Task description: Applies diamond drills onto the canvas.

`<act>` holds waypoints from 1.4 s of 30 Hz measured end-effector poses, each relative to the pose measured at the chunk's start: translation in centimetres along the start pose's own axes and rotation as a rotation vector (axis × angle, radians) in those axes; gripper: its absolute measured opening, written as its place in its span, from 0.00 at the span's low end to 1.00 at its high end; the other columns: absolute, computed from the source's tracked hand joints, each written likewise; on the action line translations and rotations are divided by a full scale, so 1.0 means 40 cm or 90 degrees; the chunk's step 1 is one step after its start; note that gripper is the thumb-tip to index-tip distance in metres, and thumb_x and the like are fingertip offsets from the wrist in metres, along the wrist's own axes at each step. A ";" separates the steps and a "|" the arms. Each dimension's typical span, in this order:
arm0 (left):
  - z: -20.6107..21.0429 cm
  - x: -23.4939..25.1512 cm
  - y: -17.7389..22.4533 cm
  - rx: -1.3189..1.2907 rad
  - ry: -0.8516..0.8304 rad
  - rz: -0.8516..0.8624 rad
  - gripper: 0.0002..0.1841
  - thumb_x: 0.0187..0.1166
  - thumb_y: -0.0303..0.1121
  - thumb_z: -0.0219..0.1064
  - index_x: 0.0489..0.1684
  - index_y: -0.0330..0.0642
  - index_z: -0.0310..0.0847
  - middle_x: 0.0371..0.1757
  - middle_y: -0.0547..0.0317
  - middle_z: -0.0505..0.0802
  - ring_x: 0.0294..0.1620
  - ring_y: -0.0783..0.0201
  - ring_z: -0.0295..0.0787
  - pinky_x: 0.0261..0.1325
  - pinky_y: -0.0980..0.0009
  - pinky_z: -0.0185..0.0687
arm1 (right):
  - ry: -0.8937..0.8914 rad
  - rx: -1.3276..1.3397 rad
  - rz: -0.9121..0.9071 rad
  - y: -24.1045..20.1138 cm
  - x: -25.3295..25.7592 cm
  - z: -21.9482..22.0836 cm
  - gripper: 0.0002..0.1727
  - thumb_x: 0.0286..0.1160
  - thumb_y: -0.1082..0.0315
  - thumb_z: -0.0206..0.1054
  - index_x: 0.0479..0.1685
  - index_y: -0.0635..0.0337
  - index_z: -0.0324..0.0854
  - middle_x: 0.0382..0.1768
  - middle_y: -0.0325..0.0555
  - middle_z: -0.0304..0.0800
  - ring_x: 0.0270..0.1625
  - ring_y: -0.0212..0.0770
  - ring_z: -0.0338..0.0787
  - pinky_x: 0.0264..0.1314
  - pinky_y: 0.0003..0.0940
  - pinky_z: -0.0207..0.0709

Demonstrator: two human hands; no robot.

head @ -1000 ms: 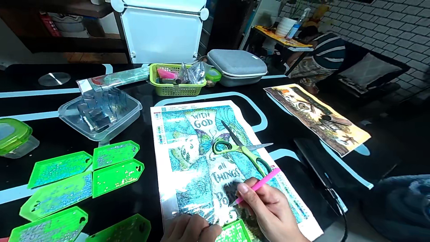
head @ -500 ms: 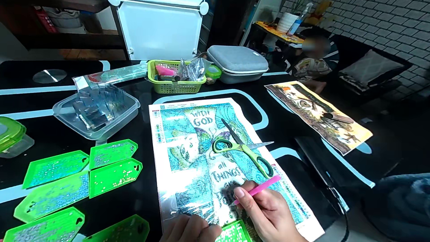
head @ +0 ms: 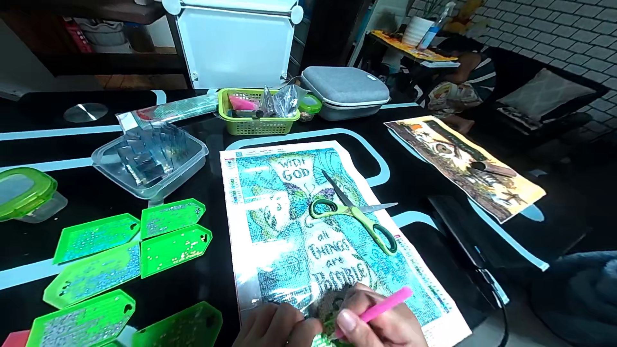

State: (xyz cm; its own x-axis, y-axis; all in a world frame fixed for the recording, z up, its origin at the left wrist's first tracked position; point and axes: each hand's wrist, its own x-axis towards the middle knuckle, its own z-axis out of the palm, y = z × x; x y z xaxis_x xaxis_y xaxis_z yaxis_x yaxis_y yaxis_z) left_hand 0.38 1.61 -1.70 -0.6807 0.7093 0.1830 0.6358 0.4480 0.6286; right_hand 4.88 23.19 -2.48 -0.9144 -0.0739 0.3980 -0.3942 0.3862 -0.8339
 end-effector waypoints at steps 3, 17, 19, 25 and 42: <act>0.001 0.001 0.001 0.001 0.007 0.002 0.24 0.66 0.51 0.80 0.52 0.42 0.92 0.47 0.46 0.93 0.51 0.46 0.90 0.57 0.53 0.83 | -0.021 -0.052 -0.038 0.006 0.000 0.014 0.17 0.91 0.63 0.58 0.33 0.63 0.82 0.25 0.46 0.85 0.34 0.33 0.84 0.47 0.25 0.74; 0.002 0.004 0.002 0.004 0.000 0.000 0.25 0.66 0.51 0.80 0.56 0.45 0.93 0.47 0.49 0.93 0.51 0.47 0.89 0.59 0.55 0.82 | 0.074 0.089 0.083 0.010 0.026 -0.024 0.13 0.92 0.61 0.58 0.39 0.54 0.83 0.30 0.30 0.90 0.33 0.17 0.87 0.36 0.15 0.82; 0.001 0.005 0.003 0.004 -0.006 -0.001 0.25 0.66 0.51 0.80 0.56 0.45 0.93 0.47 0.48 0.93 0.51 0.47 0.89 0.58 0.54 0.82 | 0.117 0.088 0.087 0.041 0.037 -0.038 0.14 0.92 0.61 0.58 0.36 0.52 0.83 0.29 0.27 0.89 0.30 0.16 0.85 0.32 0.13 0.79; 0.000 0.004 0.001 0.002 -0.009 -0.001 0.25 0.66 0.50 0.80 0.57 0.45 0.92 0.47 0.47 0.93 0.51 0.47 0.89 0.56 0.55 0.82 | 0.120 0.029 0.056 0.076 0.031 -0.036 0.15 0.93 0.61 0.57 0.35 0.56 0.82 0.25 0.29 0.85 0.27 0.16 0.82 0.29 0.11 0.75; -0.002 0.002 0.000 -0.007 -0.008 -0.004 0.25 0.67 0.51 0.80 0.57 0.45 0.92 0.47 0.48 0.94 0.51 0.47 0.89 0.56 0.55 0.82 | 0.076 -0.155 -0.025 0.085 0.028 -0.037 0.18 0.92 0.58 0.57 0.36 0.59 0.82 0.26 0.38 0.85 0.30 0.24 0.84 0.37 0.18 0.79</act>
State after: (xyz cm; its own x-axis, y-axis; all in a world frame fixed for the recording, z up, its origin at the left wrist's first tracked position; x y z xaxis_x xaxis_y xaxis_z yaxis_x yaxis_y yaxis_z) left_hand 0.32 1.63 -1.63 -0.6803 0.7132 0.1690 0.6273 0.4472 0.6376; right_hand 2.64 25.77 -4.31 -0.8758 0.0093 0.4826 -0.3825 0.5966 -0.7056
